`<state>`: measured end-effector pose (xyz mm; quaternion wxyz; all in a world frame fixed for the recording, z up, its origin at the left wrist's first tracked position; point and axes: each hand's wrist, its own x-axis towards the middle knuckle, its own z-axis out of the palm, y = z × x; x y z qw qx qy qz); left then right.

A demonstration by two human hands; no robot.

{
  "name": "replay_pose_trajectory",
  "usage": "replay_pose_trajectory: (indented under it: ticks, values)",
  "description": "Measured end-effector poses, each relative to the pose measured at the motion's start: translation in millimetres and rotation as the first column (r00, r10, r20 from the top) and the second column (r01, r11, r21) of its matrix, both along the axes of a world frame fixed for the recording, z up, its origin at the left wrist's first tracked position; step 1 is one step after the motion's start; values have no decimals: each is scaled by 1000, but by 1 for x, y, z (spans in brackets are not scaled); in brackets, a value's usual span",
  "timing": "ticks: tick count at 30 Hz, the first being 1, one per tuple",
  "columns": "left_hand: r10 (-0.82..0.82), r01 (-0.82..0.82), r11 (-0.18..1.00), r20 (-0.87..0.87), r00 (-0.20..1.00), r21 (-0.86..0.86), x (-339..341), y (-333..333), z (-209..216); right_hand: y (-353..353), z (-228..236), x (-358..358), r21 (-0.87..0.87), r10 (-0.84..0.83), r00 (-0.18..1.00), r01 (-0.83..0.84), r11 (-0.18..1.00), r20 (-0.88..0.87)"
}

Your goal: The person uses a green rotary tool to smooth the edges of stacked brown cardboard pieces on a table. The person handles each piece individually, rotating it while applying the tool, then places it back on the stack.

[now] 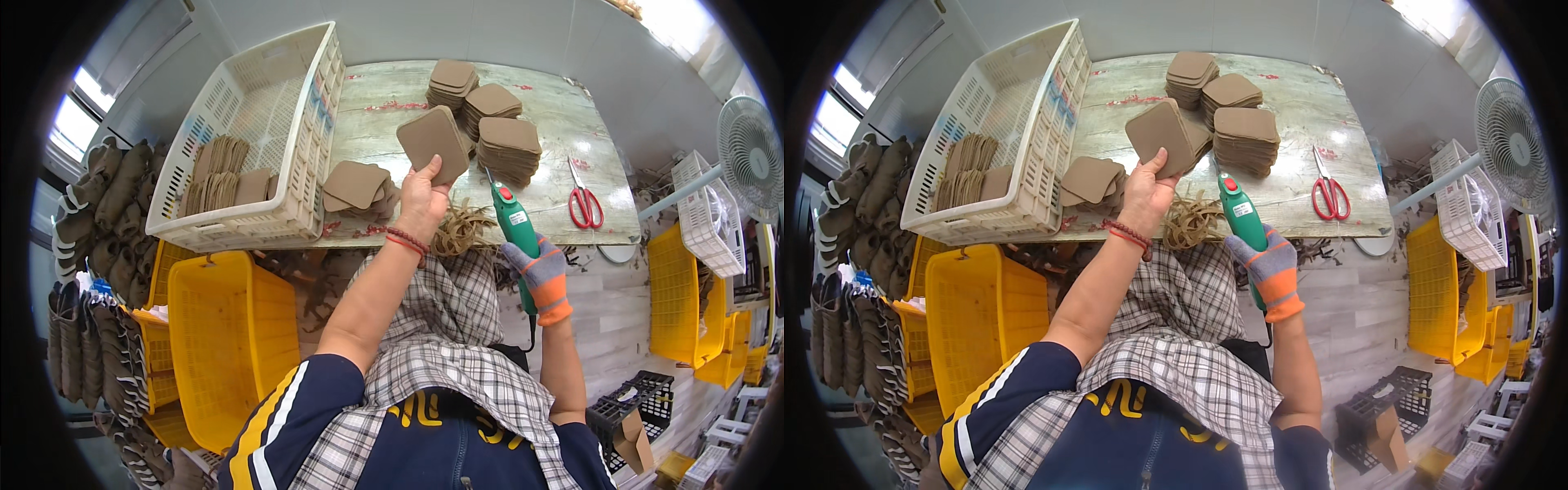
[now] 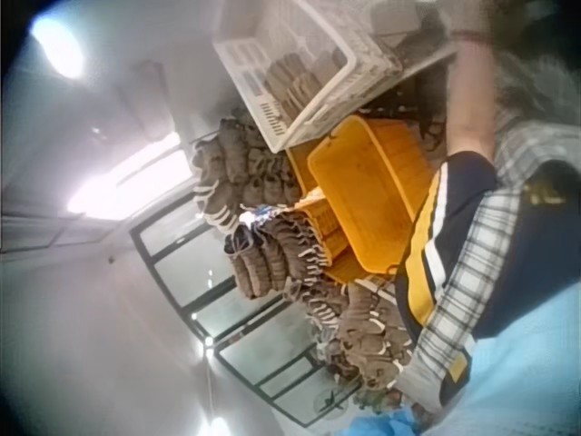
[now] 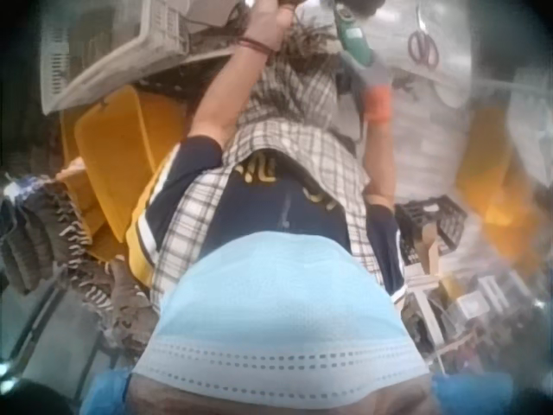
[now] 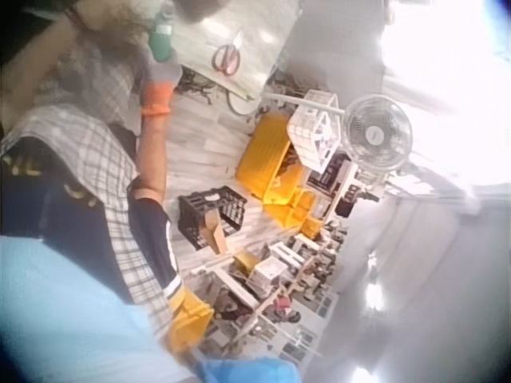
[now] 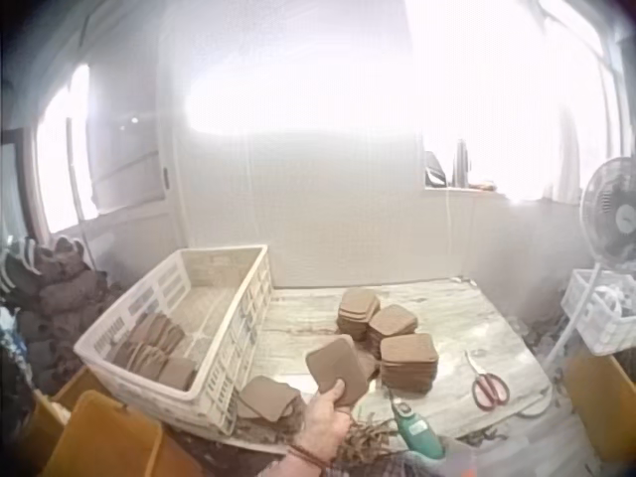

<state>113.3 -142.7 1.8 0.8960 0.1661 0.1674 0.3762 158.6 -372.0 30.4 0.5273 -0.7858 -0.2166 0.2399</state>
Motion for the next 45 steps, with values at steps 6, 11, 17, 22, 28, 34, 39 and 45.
replay_pose_trajectory:
  ticks: [6,11,17,22,28,34,39,45]
  values:
    - [-3,23,991,152,988,-129,9,-17,9,1,14,-9,50,-1,999,3,999,-36]
    - [-31,51,989,145,989,-137,11,-25,11,2,17,-9,64,-2,1000,2,998,-3]
    - [-117,123,992,130,985,-38,6,-32,6,1,19,-5,78,7,1000,-5,997,-26]
    - [-171,174,984,75,982,-29,3,-41,2,3,27,-5,118,-10,997,20,993,-82]
    - [-254,254,967,57,966,1,-4,-53,-5,6,29,0,166,-34,993,53,985,-116]
    - [-335,334,939,1,942,77,-13,-53,-11,1,40,2,203,-22,987,54,978,-161]
    - [-382,410,879,-155,911,244,-27,-28,-8,-17,48,11,150,48,984,-22,988,-174]
    - [-364,560,681,-447,817,471,-42,13,4,-39,42,18,44,136,983,-132,990,-124]
